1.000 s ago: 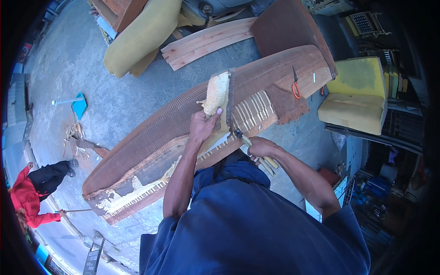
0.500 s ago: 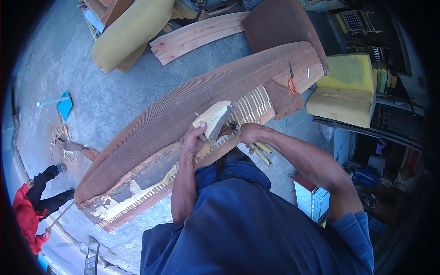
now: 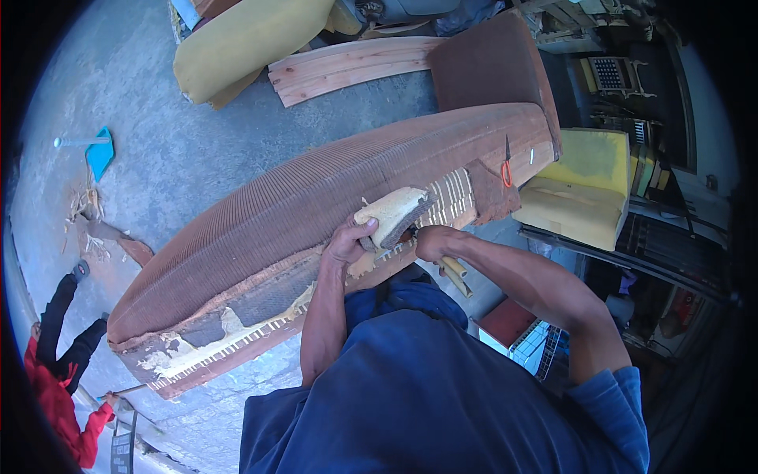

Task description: The person uses a hammer and a knife to strip fabric and foam from a wooden furniture frame. They repeatedly pry and cut the material to remove it from the frame's surface.

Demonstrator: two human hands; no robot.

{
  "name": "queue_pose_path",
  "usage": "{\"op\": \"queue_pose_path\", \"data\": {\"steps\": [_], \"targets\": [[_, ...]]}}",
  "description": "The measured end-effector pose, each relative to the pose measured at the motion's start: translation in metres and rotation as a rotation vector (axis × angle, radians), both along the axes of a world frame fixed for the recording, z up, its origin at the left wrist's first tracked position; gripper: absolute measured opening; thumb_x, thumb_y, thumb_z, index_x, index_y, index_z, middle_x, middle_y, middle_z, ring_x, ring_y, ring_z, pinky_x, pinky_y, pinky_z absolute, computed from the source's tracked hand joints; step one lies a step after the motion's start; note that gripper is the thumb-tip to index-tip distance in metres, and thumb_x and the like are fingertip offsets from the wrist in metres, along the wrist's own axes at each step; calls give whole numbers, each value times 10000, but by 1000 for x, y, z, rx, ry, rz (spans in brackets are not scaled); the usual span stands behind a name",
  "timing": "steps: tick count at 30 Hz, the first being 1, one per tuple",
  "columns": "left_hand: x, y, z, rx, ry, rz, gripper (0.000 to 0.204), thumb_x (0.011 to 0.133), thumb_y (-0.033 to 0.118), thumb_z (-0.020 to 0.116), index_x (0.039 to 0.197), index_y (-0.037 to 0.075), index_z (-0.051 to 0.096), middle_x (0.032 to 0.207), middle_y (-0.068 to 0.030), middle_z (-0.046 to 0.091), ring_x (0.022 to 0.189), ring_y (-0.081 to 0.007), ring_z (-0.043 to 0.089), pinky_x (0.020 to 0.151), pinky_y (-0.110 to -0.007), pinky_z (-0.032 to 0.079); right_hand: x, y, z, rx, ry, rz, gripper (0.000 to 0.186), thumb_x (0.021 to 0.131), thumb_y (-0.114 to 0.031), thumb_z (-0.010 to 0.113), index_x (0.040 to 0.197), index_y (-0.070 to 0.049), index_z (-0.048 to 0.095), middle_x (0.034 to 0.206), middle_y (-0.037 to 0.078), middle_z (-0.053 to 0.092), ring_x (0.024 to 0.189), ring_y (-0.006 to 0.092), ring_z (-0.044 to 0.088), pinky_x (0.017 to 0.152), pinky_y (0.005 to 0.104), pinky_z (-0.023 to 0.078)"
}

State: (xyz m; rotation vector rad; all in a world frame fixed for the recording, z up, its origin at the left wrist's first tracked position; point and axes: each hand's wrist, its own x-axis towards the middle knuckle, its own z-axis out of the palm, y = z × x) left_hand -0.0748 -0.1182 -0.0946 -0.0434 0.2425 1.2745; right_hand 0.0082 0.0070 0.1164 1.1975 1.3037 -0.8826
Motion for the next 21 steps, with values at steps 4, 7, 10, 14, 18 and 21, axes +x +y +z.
{"op": "queue_pose_path", "data": {"steps": [4, 7, 10, 14, 18, 21], "targets": [[1, -2, -6, -4, -44, -57, 677, 924, 219, 744, 1473, -61, 465, 1384, -192, 621, 1244, -311, 637, 1069, -454, 511, 0, 2, -12, -66, 79, 137, 641, 842, 23, 481, 1482, -6, 499, 1016, 252, 724, 751, 346, 754, 559, 417, 606], [0, 1, 0, 1, 3, -31, 679, 926, 220, 740, 1478, -59, 461, 1397, -195, 613, 1261, -310, 627, 1079, -447, 501, 26, -2, -34, -64, 130, 355, 623, 820, 16, 541, 1439, 76, 498, 977, 262, 731, 774, 346, 759, 600, 410, 603], [-2, 3, 4, 8, -20, -12, 690, 922, 228, 739, 1483, -58, 456, 1412, -196, 602, 1281, -308, 612, 1097, -433, 488, 60, -8, -51, 5, 87, 465, 511, 787, 2, 611, 1252, 202, 541, 884, 288, 723, 778, 358, 759, 638, 417, 599], [-5, 3, 5, 17, 17, -5, 718, 919, 257, 739, 1495, -55, 445, 1426, -195, 592, 1299, -308, 598, 1107, -424, 478, 78, -25, -29, 303, 71, 25, 311, 804, -84, 616, 980, 160, 696, 896, 314, 731, 959, 399, 747, 799, 449, 593], [-3, -1, 5, -30, 43, -4, 738, 917, 267, 736, 1506, -55, 429, 1439, -199, 581, 1313, -313, 588, 1123, -428, 459, 68, -10, -32, 113, 14, -83, 294, 852, -92, 612, 1022, 127, 711, 847, 243, 753, 884, 375, 755, 768, 424, 598], [-6, 0, 3, -15, 9, -20, 713, 920, 256, 738, 1486, -66, 449, 1415, -203, 600, 1290, -306, 605, 1115, -425, 464, 41, 7, -37, -63, 10, 103, 371, 869, -64, 534, 1156, 126, 674, 958, 222, 762, 733, 269, 763, 677, 435, 586]]}}
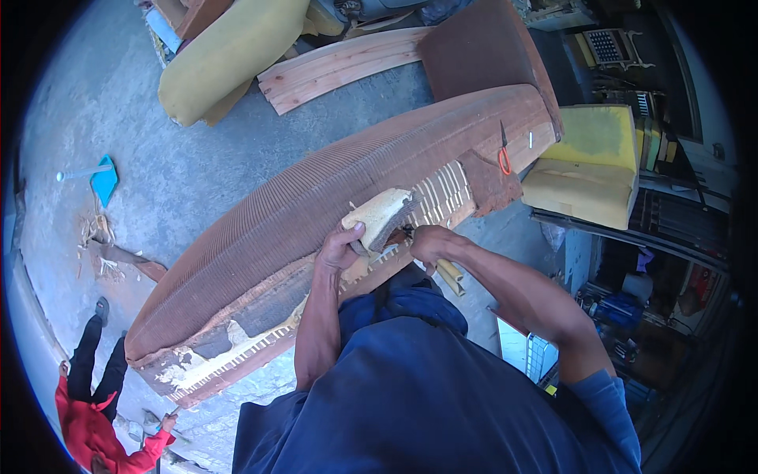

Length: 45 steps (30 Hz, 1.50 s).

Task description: The person uses a hammer and a knife to strip fabric and foam from a wooden furniture frame. They repeatedly pry and cut the material to remove it from the frame's surface.

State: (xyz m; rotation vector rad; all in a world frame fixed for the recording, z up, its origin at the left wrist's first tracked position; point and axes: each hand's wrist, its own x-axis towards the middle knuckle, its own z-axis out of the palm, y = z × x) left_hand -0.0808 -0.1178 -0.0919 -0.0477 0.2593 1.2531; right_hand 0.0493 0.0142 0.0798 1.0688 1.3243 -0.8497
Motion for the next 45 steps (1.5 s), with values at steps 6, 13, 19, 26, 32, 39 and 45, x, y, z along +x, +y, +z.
{"op": "queue_pose_path", "data": {"steps": [6, 13, 19, 26, 32, 39, 45], "targets": [[7, -5, -3, -37, 19, 22, 685, 916, 250, 751, 1461, -68, 483, 1393, -196, 617, 1275, -305, 615, 1101, -423, 475, -30, 8, 15, -1, -33, -119, 543, 927, -38, 455, 1462, -4, 535, 1321, 247, 640, 821, 329, 762, 536, 432, 604], [4, -7, -6, -56, -22, -37, 697, 923, 252, 754, 1478, -56, 467, 1414, -173, 601, 1299, -282, 592, 1117, -410, 456, -18, 22, -6, -111, -78, -258, 633, 966, -52, 542, 1575, -108, 379, 1444, 235, 531, 967, 355, 736, 607, 470, 666], [6, 6, -5, 8, -17, 30, 751, 921, 291, 762, 1509, -37, 429, 1435, -167, 581, 1288, -276, 596, 1110, -410, 468, 49, 10, 27, -94, 25, -456, 348, 993, -153, 635, 1267, 26, 514, 820, 76, 578, 629, 158, 595, 545, 334, 545], [1, 7, 3, 12, -95, 20, 811, 909, 378, 766, 1522, -1, 393, 1325, -210, 626, 1061, -362, 701, 883, -485, 600, 73, -8, 38, 86, 128, -493, 357, 813, -25, 564, 1162, 51, 582, 883, 158, 677, 740, 241, 712, 635, 379, 587], [6, 1, -5, -48, -22, 15, 815, 916, 393, 755, 1516, -14, 382, 1266, -245, 638, 977, -403, 717, 801, -530, 616, 66, -18, 33, 152, 89, -307, 425, 817, -84, 568, 1214, 66, 589, 1044, 235, 723, 912, 335, 741, 801, 433, 560], [0, 3, -6, 29, -63, -23, 805, 915, 382, 758, 1497, -40, 395, 1225, -264, 652, 966, -401, 715, 793, -530, 619, 15, -7, 38, 135, -81, -335, 333, 842, -45, 564, 1106, 123, 675, 998, 244, 726, 828, 303, 745, 635, 456, 578], [-1, 2, -5, 67, -82, -38, 762, 928, 361, 751, 1478, -54, 427, 1266, -254, 646, 1036, -390, 705, 836, -533, 607, -17, 8, 25, 13, -100, -306, 318, 889, -68, 647, 1168, 82, 673, 1084, 225, 699, 829, 344, 733, 611, 475, 630]]}}
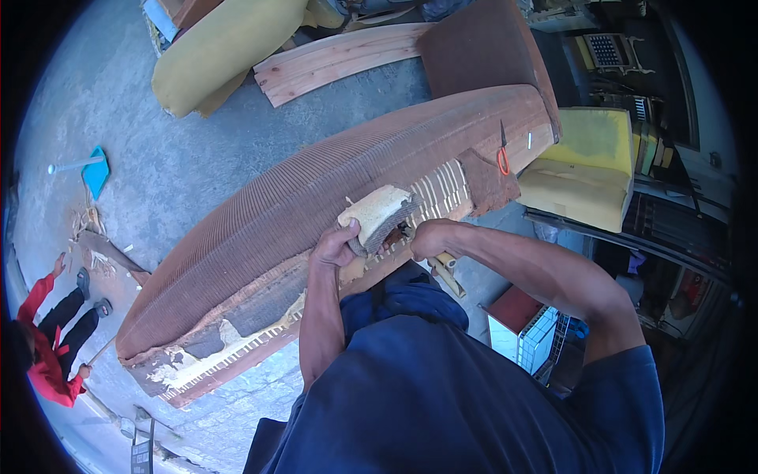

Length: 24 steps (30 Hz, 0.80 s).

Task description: The person uses a hammer and a knife to strip fabric and foam from a wooden furniture frame. They repeatedly pry and cut the material to remove it from the frame's surface.

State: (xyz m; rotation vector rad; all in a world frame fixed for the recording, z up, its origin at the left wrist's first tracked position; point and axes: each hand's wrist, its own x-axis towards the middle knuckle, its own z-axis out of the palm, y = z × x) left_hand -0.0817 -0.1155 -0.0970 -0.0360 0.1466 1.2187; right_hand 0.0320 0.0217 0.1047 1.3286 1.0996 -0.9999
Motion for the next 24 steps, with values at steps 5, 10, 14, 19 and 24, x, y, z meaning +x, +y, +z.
{"op": "queue_pose_path", "data": {"steps": [5, 10, 14, 19, 24], "targets": [[2, -3, -8, 18, -16, -12, 745, 939, 350, 742, 1475, -68, 435, 1301, -245, 641, 1104, -379, 688, 899, -533, 589, -12, -22, 0, 52, 63, 164, 233, 880, -16, 557, 1020, 128, 676, 882, 222, 697, 713, 302, 735, 542, 435, 593], [2, -6, 2, -55, 64, 20, 813, 904, 388, 769, 1487, -53, 414, 1270, -270, 644, 995, -406, 715, 796, -532, 613, 2, -17, -5, -23, 148, 520, 313, 813, -7, 580, 1071, 101, 722, 1096, 266, 726, 961, 349, 750, 772, 444, 604], [6, -6, 6, -104, 69, 66, 805, 909, 387, 763, 1486, -53, 413, 1255, -272, 648, 983, -410, 717, 791, -540, 612, 25, -9, -1, 1, 138, 373, 282, 850, -43, 567, 1003, 159, 692, 999, 277, 728, 821, 357, 761, 729, 416, 607], [3, -5, 0, -18, 40, 77, 800, 915, 389, 758, 1486, -52, 413, 1224, -267, 656, 948, -408, 721, 797, -530, 612, 72, -13, -1, 149, 273, 194, 361, 875, -62, 542, 1127, 193, 580, 909, 259, 724, 701, 317, 754, 661, 399, 601], [-2, -11, -5, -9, 68, 96, 805, 921, 398, 748, 1497, -46, 402, 1240, -263, 650, 972, -408, 719, 821, -500, 619, 101, -31, 0, 149, 316, -92, 387, 843, -56, 530, 1168, 150, 567, 927, 252, 730, 723, 324, 753, 691, 426, 589]]}}
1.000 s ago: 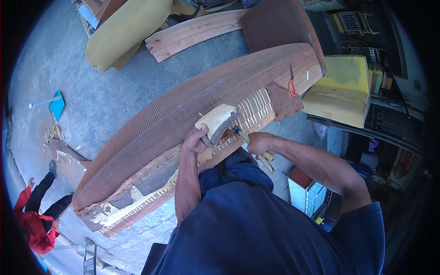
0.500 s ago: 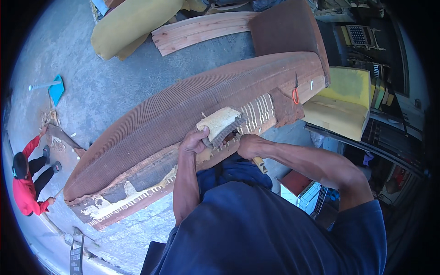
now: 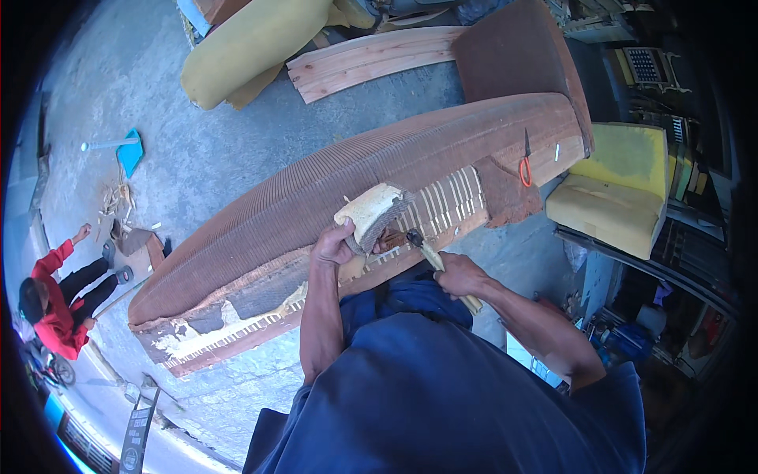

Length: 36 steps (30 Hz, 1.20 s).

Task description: The person uses a hammer and a knife to strip fabric and foam from a wooden furniture frame. They repeatedly pry and cut the material to remove it from the frame's surface.

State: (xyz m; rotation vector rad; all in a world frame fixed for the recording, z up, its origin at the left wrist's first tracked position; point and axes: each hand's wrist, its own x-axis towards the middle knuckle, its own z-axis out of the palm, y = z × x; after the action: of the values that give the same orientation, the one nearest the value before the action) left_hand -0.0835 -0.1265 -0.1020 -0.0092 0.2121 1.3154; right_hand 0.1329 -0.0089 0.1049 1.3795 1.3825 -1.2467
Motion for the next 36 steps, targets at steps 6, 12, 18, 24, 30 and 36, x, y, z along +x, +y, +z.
{"op": "queue_pose_path", "data": {"steps": [6, 12, 18, 24, 30, 36], "targets": [[39, -8, 57, -149, 149, -34, 827, 935, 438, 727, 1514, -45, 387, 1306, -263, 626, 1054, -373, 709, 853, -482, 607, -30, 14, 10, -18, -103, 311, 366, 838, -74, 587, 1161, 86, 649, 1110, 281, 707, 970, 383, 732, 858, 447, 562], [58, -18, 72, -223, 112, 148, 699, 1013, 403, 629, 1502, -42, 405, 1364, -226, 612, 1172, -340, 667, 946, -464, 577, -80, 26, 7, -80, 102, 552, 449, 849, -81, 576, 1282, -12, 677, 1262, 260, 679, 1120, 389, 697, 907, 440, 565], [58, -10, 83, -249, 5, 209, 594, 1040, 318, 601, 1486, -37, 435, 1403, -185, 598, 1240, -309, 629, 991, -454, 557, -54, 8, -48, 6, -2, 714, 420, 780, -86, 596, 1168, 15, 722, 1149, 276, 708, 1017, 400, 727, 809, 442, 592], [56, -8, 110, -300, 97, 230, 537, 1070, 344, 528, 1435, -44, 466, 1241, -209, 658, 1062, -322, 687, 881, -440, 577, -42, 5, -23, 109, 145, 951, 290, 651, -58, 641, 899, 30, 761, 893, 239, 737, 849, 394, 745, 732, 433, 589], [56, -9, 123, -360, 213, 226, 608, 1059, 427, 527, 1430, -52, 472, 1243, -211, 659, 1046, -306, 688, 915, -418, 565, -10, 4, -22, 147, 60, 619, 380, 880, -139, 607, 1137, 141, 600, 884, 294, 718, 836, 439, 742, 710, 489, 576], [63, -16, 138, -527, 229, 285, 587, 1062, 423, 518, 1419, -41, 484, 1215, -194, 672, 998, -299, 686, 877, -406, 558, 56, -38, -41, 306, 209, 111, 497, 972, -181, 576, 1345, 124, 455, 1038, 363, 690, 1006, 498, 695, 880, 512, 556]]}}
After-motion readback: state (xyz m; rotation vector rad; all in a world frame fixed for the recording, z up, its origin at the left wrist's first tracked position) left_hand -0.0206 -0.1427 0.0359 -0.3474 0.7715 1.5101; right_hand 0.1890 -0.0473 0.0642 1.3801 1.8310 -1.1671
